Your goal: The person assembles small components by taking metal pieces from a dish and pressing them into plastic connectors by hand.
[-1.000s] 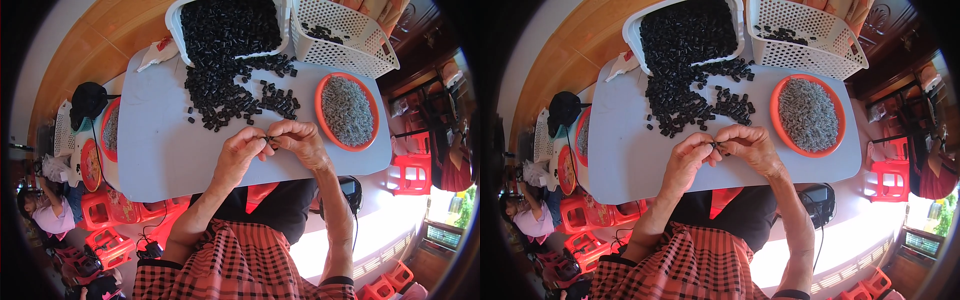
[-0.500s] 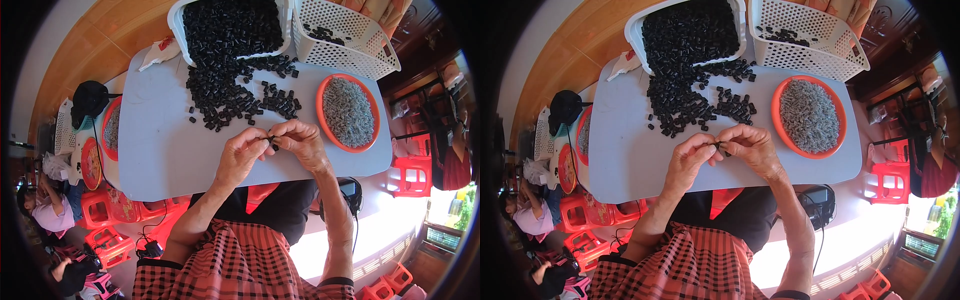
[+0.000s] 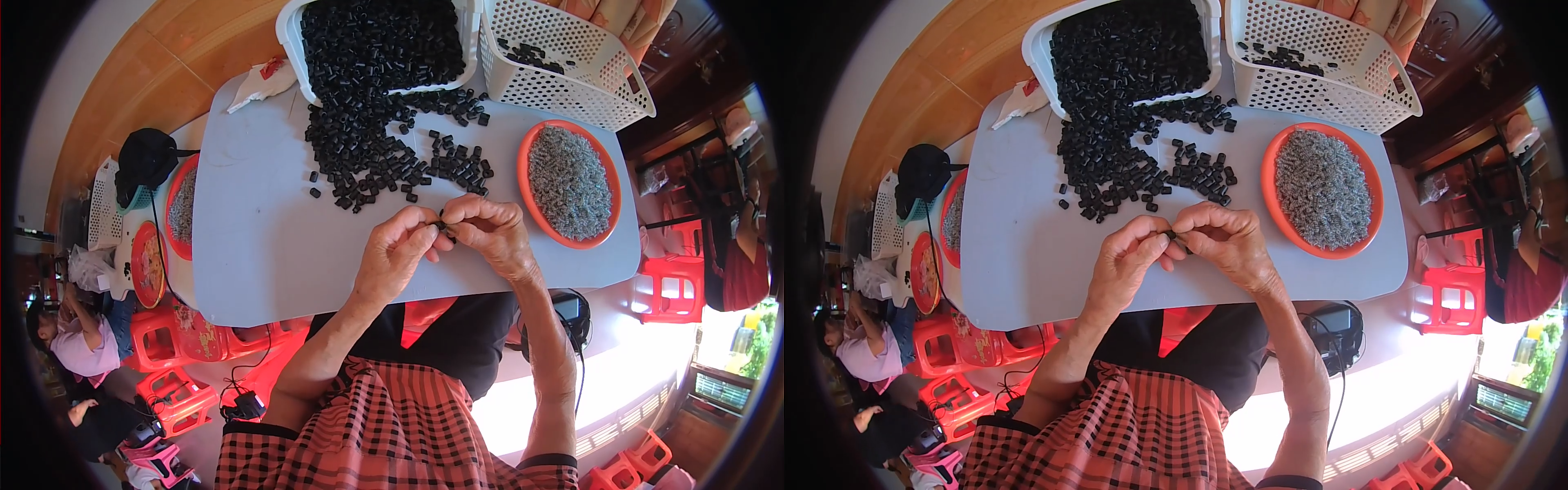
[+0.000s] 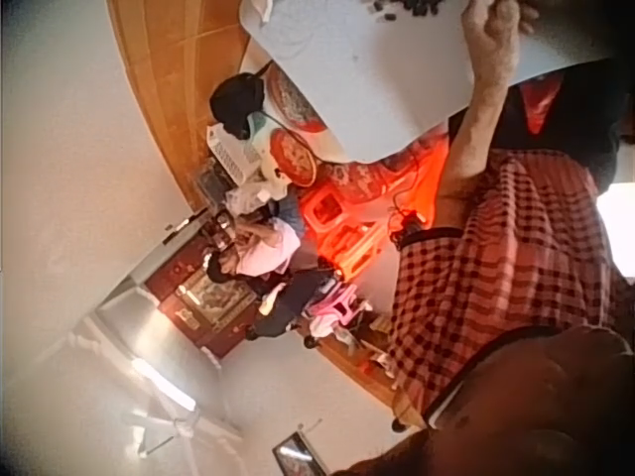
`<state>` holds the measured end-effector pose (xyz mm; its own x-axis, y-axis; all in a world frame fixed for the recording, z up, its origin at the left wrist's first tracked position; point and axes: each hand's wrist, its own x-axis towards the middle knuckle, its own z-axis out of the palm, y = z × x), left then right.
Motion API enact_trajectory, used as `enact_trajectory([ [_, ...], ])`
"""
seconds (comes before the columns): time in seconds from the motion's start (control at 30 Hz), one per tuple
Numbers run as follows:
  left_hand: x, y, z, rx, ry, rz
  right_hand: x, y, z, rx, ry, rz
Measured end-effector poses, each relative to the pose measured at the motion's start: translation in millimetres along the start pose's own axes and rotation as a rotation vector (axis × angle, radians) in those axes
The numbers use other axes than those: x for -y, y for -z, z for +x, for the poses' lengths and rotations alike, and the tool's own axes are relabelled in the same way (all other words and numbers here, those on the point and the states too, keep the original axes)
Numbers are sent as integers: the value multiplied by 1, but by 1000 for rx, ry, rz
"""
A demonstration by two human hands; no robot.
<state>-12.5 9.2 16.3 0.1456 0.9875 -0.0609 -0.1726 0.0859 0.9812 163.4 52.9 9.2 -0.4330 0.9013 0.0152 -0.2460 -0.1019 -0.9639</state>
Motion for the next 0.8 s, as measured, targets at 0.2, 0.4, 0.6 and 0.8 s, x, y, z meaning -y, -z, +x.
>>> enact_trajectory([
  [0.2,-2,2,-1,3,-7,111,-1,-1,1,9,18,-25],
  [0.4,-5,3,-3,7,-18,133,1,-2,0,20,-45,61],
  [0.6,-8,5,-3,20,2,121,2,-3,0,19,-52,4],
  [0.8,-2,7,-4,6,-16,204,0,-5,-1,30,-25,20],
])
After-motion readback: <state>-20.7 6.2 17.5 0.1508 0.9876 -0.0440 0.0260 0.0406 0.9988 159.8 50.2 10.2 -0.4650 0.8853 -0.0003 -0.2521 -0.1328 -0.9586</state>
